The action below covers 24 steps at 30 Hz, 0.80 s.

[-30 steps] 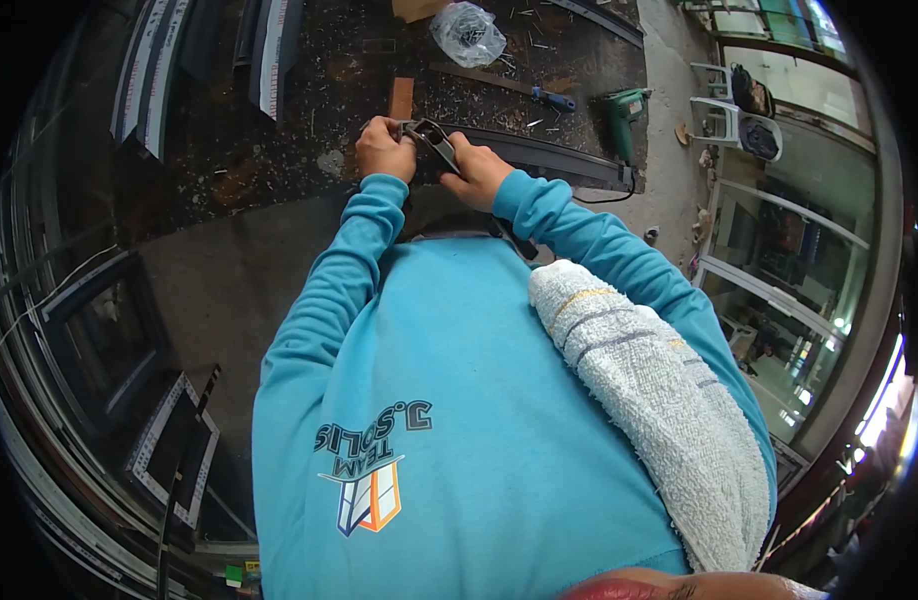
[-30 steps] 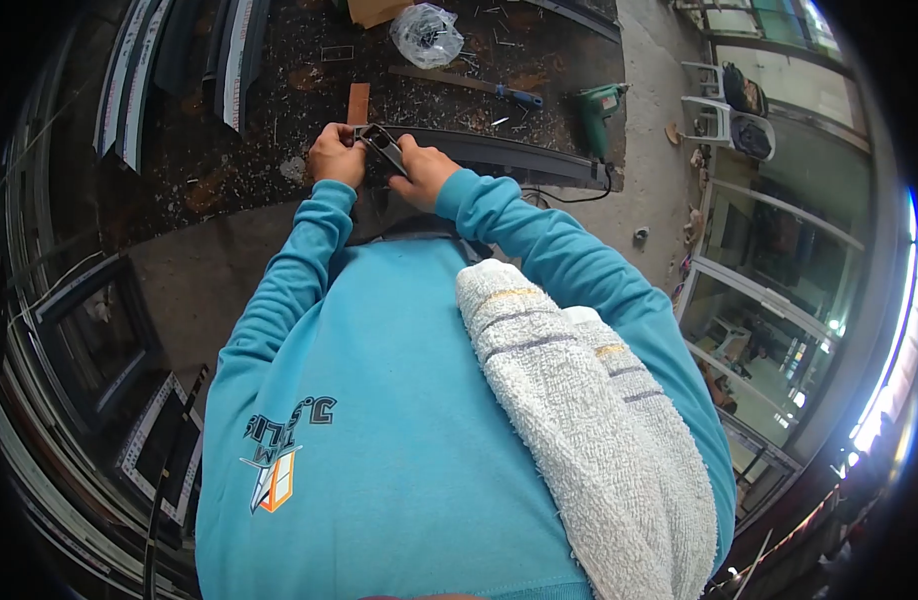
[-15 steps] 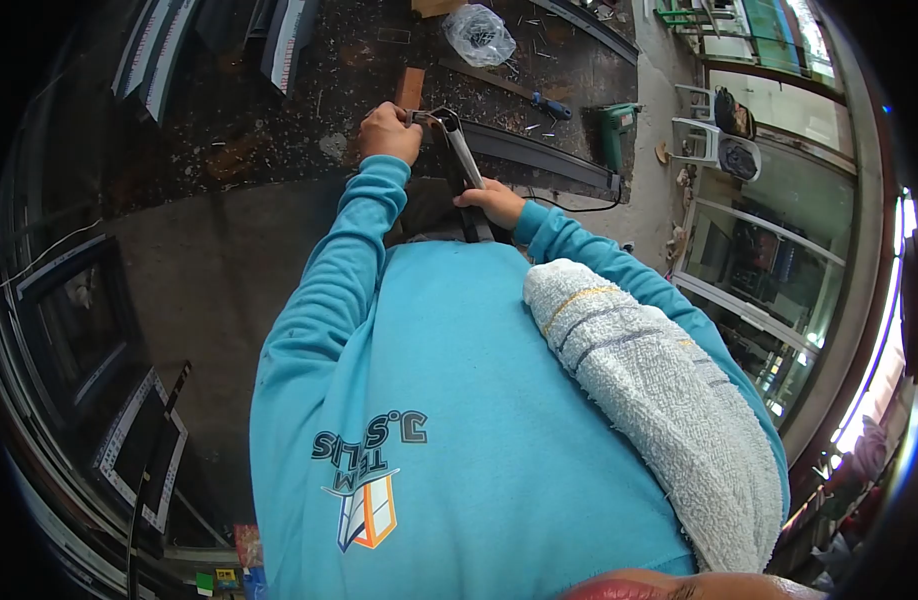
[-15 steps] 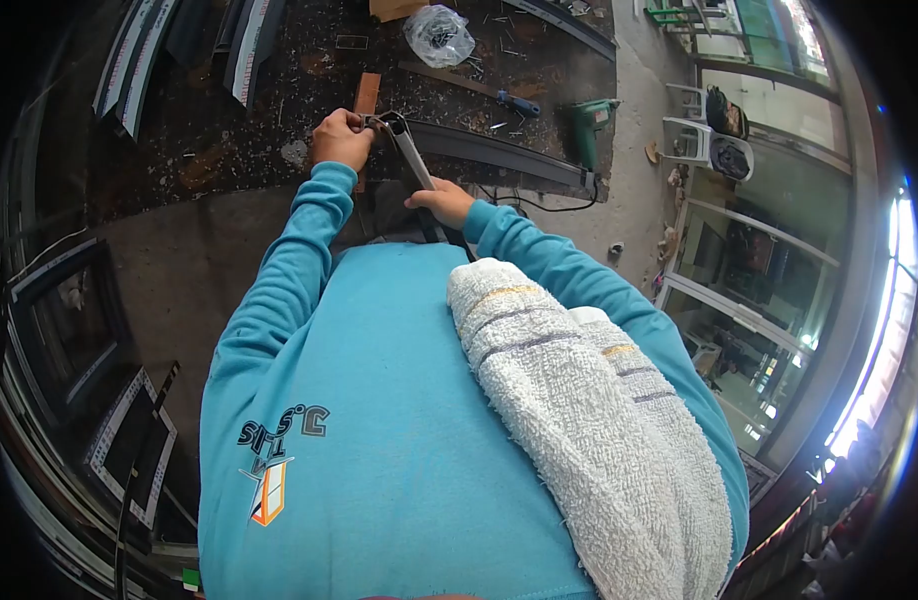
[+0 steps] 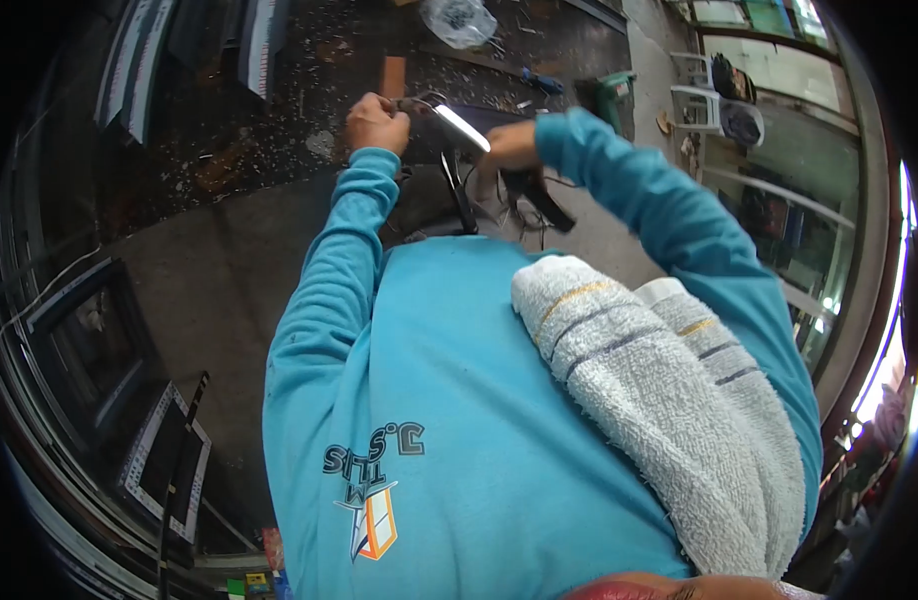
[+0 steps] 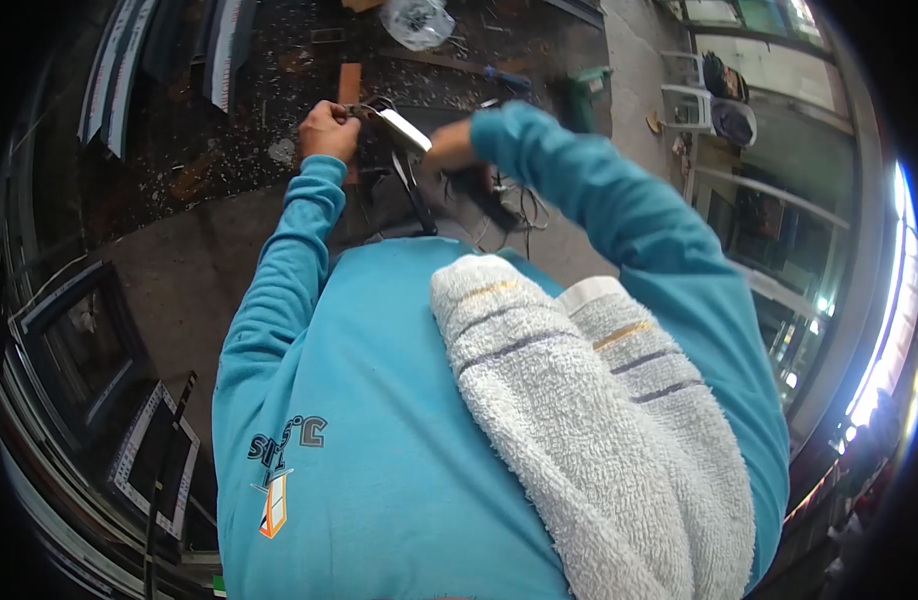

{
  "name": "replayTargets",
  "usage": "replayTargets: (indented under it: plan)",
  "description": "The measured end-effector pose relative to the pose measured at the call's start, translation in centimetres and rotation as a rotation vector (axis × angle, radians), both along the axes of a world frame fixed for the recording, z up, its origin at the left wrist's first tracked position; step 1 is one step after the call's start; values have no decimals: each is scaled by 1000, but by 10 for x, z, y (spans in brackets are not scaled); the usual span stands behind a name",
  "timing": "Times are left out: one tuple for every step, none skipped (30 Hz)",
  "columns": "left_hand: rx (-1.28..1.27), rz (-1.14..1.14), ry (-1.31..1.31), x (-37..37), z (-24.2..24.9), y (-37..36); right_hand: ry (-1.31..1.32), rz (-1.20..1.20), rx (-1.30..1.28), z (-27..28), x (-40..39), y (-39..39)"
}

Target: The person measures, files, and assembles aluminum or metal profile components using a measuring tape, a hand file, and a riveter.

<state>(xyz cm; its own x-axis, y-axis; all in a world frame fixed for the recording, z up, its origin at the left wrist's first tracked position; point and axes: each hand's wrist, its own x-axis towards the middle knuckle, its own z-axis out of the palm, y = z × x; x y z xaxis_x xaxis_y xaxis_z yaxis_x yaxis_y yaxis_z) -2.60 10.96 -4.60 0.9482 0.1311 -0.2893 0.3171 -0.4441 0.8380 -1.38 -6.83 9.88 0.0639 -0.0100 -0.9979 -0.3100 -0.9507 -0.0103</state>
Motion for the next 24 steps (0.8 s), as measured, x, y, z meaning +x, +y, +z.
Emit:
replayTargets:
  plan:
    - [-10, 2, 23, 1, -1, -1, -7, -20, -29, 15, 1, 11]
    - [-15, -4, 22, -1, 8, 1, -111, -14, -94, 20, -7, 21]
    - [4, -14, 14, 0, 7, 2, -248, 69, 104, -2, -11, 9]
    - [23, -19, 10, 0, 6, 4, -381, 160, 302, -38, -20, -10]
    - [13, -10, 3, 3, 7, 4, -414, 24, 378, -63, -32, -24]
    - [3, 3, 2, 3, 8, 4, -378, -136, 424, -66, -40, -27]
    - [-6, 11, 9, -2, 9, 3, -415, -251, 404, -76, -48, -28]
    - [-19, 12, 10, -5, 11, 3, -451, -368, 384, -81, -55, -23]
    - [-28, 17, 4, -5, 13, 4, -477, -376, 378, -85, -55, -18]
    - [-33, 16, -2, -6, 15, 5, -502, -393, 374, -88, -58, -13]
    - [-34, 84, -162, -17, 10, 3, -526, -415, 368, -90, -61, -9]
    - [-96, 191, -321, -36, 23, -2, -542, -411, 377, -92, -60, -7]
    - [-166, 171, -265, -61, 50, -2, -560, -411, 384, -96, -58, -8]
    - [-255, 105, -122, -88, 61, -8, -580, -415, 391, -98, -58, -10]
    - [-340, -75, 130, -114, 64, -14, -541, -409, 408, -86, -57, -7]
    - [-383, -220, 191, -143, 39, -33, -501, -403, 424, -74, -57, -3]
    - [-746, -342, 361, -163, 12, -53, -534, -390, 400, -79, -59, -2]
    - [-657, -370, 323, -168, 24, -68, -571, -376, 376, -84, -57, -3]
    - [-719, -306, 360, -167, 33, -81, -586, -364, 371, -89, -58, -3]
    - [-777, -243, 396, -164, 37, -90, -602, -355, 367, -93, -57, -5]
    - [-649, -185, 329, -166, 37, -95, -645, -359, 361, -95, -58, -5]
    - [-518, -131, 257, -169, 36, -99, -702, -368, 358, -97, -62, -3]
    - [-389, -76, 180, -171, 36, -103, -759, -374, 356, -97, -66, -1]
    - [-310, -80, 124, -171, 34, -104, -819, -375, 354, -98, -67, 3]
